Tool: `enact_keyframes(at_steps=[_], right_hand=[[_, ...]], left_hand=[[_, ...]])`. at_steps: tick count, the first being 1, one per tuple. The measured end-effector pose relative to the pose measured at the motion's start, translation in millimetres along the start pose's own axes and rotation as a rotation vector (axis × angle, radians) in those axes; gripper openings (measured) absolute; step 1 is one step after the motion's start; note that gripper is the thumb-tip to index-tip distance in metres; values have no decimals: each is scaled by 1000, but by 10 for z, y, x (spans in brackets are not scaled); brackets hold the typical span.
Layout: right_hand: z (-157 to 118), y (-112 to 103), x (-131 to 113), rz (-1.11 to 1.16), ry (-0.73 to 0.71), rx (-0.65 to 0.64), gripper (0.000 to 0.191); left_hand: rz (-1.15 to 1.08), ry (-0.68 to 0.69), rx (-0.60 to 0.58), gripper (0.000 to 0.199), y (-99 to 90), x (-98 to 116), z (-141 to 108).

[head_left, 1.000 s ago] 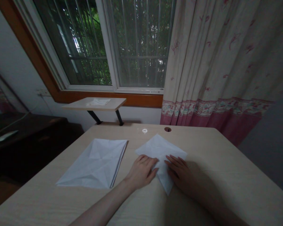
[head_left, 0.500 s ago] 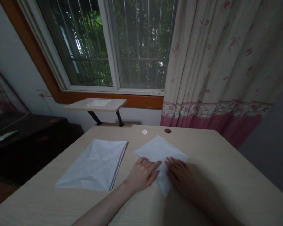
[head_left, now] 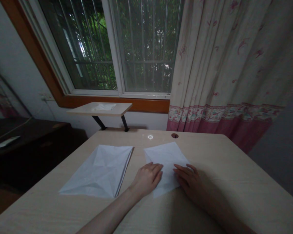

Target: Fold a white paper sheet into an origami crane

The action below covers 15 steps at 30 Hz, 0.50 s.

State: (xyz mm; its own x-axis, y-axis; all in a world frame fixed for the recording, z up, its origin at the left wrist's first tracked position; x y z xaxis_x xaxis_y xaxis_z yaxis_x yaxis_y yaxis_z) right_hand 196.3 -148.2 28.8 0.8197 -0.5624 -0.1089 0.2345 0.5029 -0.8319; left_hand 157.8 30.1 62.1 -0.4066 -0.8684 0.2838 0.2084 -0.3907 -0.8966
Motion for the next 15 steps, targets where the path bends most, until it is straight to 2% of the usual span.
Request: enact_keyframes(at_steps=[4, 7, 15], right_hand=[[1, -45, -24, 7, -30, 26, 39], [5, -75, -42, 25, -50, 12, 42], [5, -76, -50, 102, -32, -74, 41]], left_hand=[[-6, 6, -6, 30, 30, -20, -19], [15, -20, -34, 37, 43, -37, -35], [18, -47, -177, 90, 92, -37, -39]])
Point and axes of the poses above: each hand's wrist, its own z-axis towards the middle knuckle, its own y-axis out of the palm, x = y × z, the point moved 7 cm from there along z, towards the middle knuckle, and after that the axes turned 3 degrees about -z, right-handed, at the moved point
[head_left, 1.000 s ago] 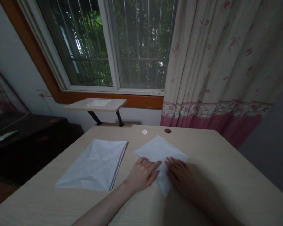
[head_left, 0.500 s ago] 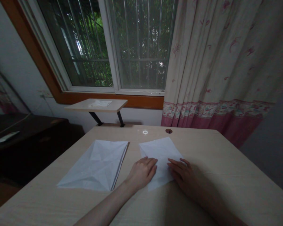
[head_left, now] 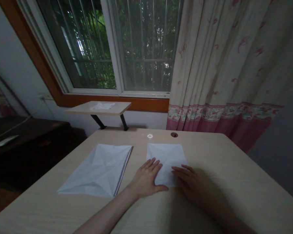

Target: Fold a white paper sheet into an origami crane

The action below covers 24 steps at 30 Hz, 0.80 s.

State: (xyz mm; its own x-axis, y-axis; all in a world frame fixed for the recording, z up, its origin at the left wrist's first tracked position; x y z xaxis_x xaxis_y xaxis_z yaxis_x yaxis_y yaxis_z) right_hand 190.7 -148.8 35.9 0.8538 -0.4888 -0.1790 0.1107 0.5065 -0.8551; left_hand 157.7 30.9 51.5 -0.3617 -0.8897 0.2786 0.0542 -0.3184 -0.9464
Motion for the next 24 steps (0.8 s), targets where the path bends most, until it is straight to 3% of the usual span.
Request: enact_keyframes(at_steps=[4, 10, 17, 24], right_hand=[[6, 39, -12, 72, 47, -60, 39], [41, 42, -77, 62, 75, -149, 35], [40, 14, -73, 22, 39, -90, 39], [56, -70, -33, -12, 86, -4, 30]], left_hand=[[-56, 9, 16, 95, 6, -15, 2], [-172, 142, 75, 50, -75, 91, -4], [-145, 217, 70, 18, -61, 124, -16], [-138, 156, 110, 18, -95, 93, 11]])
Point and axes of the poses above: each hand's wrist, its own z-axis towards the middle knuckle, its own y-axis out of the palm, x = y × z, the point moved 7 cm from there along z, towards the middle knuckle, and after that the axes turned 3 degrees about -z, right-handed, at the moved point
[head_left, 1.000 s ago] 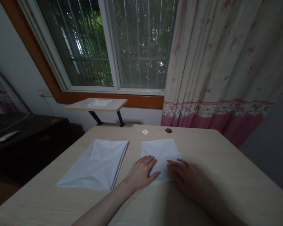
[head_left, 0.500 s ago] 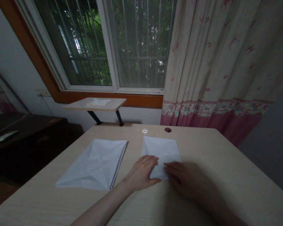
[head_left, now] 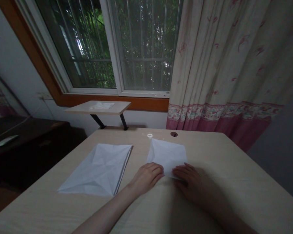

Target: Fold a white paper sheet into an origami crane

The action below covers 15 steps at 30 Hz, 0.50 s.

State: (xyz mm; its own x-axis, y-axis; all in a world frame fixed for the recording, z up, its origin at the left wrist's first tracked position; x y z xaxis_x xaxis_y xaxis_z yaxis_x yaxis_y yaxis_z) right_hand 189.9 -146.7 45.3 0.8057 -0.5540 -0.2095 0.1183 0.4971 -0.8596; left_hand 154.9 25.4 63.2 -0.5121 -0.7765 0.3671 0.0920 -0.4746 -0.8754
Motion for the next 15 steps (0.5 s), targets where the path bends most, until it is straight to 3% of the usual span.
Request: enact_keyframes(at_steps=[6, 11, 15], right_hand=[[-12, -87, 113, -4, 66, 150, 23], [-83, -2, 291, -7, 111, 262, 30], [-136, 46, 445, -19, 230, 323, 34]], left_hand=[[43, -45, 38, 21, -10, -55, -4], [69, -66, 65, 21, -9, -84, -5], [85, -102, 102, 19, -31, -115, -4]])
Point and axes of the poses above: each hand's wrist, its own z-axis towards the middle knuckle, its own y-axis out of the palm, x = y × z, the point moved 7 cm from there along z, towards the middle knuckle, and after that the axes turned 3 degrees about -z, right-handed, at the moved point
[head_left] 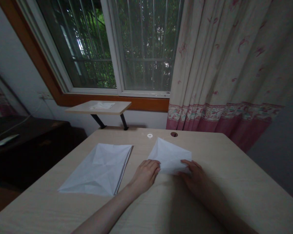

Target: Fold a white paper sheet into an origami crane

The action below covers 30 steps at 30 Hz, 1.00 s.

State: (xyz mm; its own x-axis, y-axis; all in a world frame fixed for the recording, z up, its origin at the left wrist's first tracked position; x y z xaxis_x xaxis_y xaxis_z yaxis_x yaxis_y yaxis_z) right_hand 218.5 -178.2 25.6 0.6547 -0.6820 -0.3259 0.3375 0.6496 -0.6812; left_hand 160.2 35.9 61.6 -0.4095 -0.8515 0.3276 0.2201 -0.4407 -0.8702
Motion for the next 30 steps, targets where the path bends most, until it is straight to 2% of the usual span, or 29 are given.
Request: enact_keyframes(at_steps=[4, 10, 13, 15, 18, 22, 30], right_hand=[[26, -30, 23, 17, 50, 45, 38], [116, -239, -156, 36, -14, 215, 48], [121, -344, -264, -25, -70, 310, 43], [106, -392, -330, -57, -102, 352, 32], [89, -406, -438, -131, -162, 331, 14], [80, -383, -530, -197, -234, 274, 18], [65, -317, -494, -243, -222, 187, 21]], left_hand=[[-21, -3, 14, 17, 0, -18, 2], [-95, 21, 29, 15, -7, -11, 4], [-132, 44, 28, 17, -17, 8, 0], [-139, 52, 29, 20, -23, 17, -3], [-135, 58, 20, 24, -22, 27, -8], [-131, 56, 21, 23, -27, 34, -18], [-146, 71, 12, 25, -27, 57, -33]])
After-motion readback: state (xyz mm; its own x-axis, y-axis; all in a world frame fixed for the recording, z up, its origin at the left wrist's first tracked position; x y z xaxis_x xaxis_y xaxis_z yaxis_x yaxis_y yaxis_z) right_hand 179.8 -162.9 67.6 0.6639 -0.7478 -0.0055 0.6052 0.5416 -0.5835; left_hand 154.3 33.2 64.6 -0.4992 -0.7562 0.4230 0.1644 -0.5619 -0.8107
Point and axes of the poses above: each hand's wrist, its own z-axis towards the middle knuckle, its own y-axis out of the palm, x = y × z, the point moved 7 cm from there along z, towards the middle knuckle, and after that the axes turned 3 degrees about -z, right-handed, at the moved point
